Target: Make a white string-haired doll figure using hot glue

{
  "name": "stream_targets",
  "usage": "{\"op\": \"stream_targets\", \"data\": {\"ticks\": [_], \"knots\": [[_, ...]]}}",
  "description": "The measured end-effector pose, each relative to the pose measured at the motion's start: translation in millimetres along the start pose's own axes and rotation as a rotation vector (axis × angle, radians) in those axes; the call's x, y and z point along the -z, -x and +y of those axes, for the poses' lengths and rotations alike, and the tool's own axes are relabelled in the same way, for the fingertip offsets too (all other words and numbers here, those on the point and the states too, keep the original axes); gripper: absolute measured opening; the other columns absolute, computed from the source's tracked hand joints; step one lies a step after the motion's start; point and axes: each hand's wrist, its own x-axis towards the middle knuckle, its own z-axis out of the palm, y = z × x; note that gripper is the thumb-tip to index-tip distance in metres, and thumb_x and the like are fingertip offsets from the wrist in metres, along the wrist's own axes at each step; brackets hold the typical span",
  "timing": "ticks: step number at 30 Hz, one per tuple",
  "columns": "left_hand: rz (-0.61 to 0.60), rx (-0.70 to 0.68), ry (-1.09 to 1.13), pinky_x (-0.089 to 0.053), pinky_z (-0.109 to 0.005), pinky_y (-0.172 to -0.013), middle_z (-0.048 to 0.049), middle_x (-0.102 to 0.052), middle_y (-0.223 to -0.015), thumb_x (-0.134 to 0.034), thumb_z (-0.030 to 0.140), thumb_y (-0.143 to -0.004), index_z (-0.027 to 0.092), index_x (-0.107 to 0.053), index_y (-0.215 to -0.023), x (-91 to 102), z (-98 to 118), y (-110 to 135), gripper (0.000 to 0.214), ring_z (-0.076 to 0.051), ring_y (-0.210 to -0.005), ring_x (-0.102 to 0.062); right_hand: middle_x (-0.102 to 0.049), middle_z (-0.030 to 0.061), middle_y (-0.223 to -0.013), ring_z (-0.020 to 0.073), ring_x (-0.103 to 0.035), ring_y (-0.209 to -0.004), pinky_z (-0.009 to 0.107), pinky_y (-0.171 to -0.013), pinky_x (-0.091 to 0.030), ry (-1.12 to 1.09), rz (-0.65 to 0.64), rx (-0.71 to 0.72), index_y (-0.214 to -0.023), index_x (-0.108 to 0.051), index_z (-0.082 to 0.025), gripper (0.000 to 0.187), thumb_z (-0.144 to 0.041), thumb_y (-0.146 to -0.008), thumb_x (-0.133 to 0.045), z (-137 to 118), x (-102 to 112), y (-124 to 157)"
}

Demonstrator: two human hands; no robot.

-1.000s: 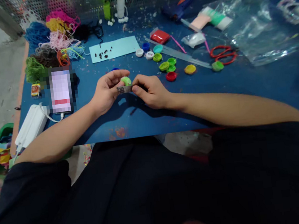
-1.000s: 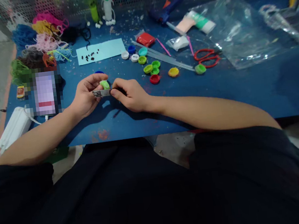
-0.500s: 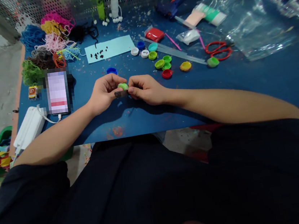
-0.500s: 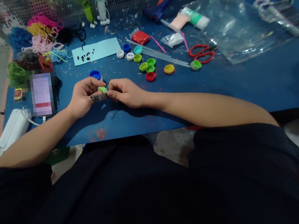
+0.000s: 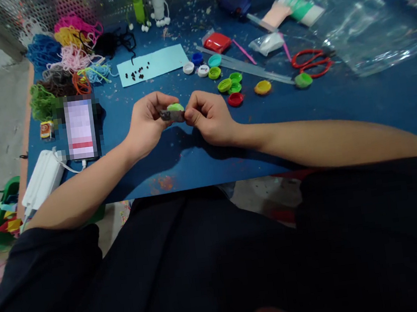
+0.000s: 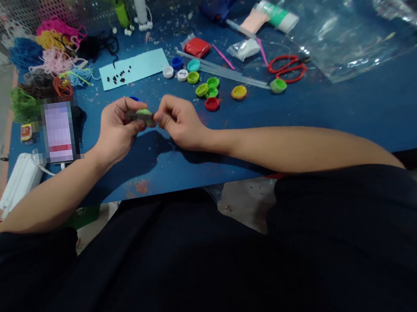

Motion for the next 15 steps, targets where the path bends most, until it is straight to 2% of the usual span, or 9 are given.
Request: {"op": "stream_targets", "data": {"ticks": [4, 5, 6, 8, 12, 15], "knots": [[-0.057, 0.056, -0.007, -0.062, -0.029, -0.075, -0.0016, -0.073, -0.083, -0.089, 0.027, -0.085, 0.015, -0.065, -0.099, 4.3, 2.3, 10.0, 0.031, -0.014, -0.075, -0.076, -0.038, -0.0067, -0.061, 0.0097, -0.018, -0.051, 0.031, -0.047, -0.015, -0.203, 0.410, -0.004, -0.083, -0.039, -0.026, 0.074, -0.098, -0.086, -0.056, 9.2, 19.5, -27.3], [-0.048, 0.051, -0.008, -0.062, -0.029, -0.074, -0.0019, -0.073, -0.083, -0.089, 0.028, -0.086, 0.015, -0.065, -0.101, 6.3, 2.9, 11.5, 0.032, -0.015, -0.076, -0.077, -0.034, -0.0076, -0.060, 0.0099, -0.014, -0.050, 0.032, -0.046, -0.010, -0.250, 0.459, 0.000, -0.082, -0.037, -0.027, 0.073, -0.097, -0.087, -0.058, 10.1, 24.9, -32.3], [-0.029, 0.034, -0.009, -0.061, -0.029, -0.074, -0.0019, -0.072, -0.083, -0.089, 0.031, -0.087, 0.016, -0.065, -0.102, 8.0, 3.4, 12.0, 0.032, -0.015, -0.076, -0.077, -0.033, -0.0080, -0.058, 0.0100, -0.013, -0.049, 0.033, -0.045, -0.009, -0.276, 0.444, 0.004, -0.082, -0.037, -0.027, 0.071, -0.093, -0.089, -0.061, 10.0, 28.7, -34.9], [0.003, -0.002, -0.003, -0.060, -0.027, -0.071, -0.0014, -0.071, -0.083, -0.089, 0.037, -0.090, 0.017, -0.064, -0.105, 10.4, 4.2, 11.1, 0.035, -0.016, -0.078, -0.078, -0.035, -0.0083, -0.056, 0.0095, -0.016, -0.046, 0.032, -0.043, -0.011, -0.278, 0.334, 0.002, -0.081, -0.039, -0.027, 0.065, -0.085, -0.093, -0.065, 6.7, 30.3, -32.1], [-0.016, 0.013, 0.022, -0.053, -0.023, -0.062, -0.0016, -0.072, -0.089, -0.087, 0.048, -0.091, 0.020, -0.064, -0.111, 9.8, 4.1, 8.7, 0.042, -0.016, -0.079, -0.078, -0.049, -0.0052, -0.060, 0.0095, -0.034, -0.051, 0.028, -0.050, -0.027, -0.138, -0.071, -0.026, -0.082, -0.050, -0.024, 0.062, -0.083, -0.094, -0.066, -7.5, 16.4, -8.2], [-0.013, 0.041, 0.036, -0.052, -0.023, -0.062, -0.0020, -0.073, -0.089, -0.088, 0.046, -0.091, 0.020, -0.066, -0.116, 7.4, 1.7, 9.8, 0.042, -0.015, -0.077, -0.076, -0.052, -0.0024, -0.065, 0.0103, -0.039, -0.058, 0.028, -0.055, -0.030, -0.053, -0.254, -0.042, -0.084, -0.058, -0.021, 0.061, -0.080, -0.096, -0.066, -16.1, 9.0, 4.5]]}}
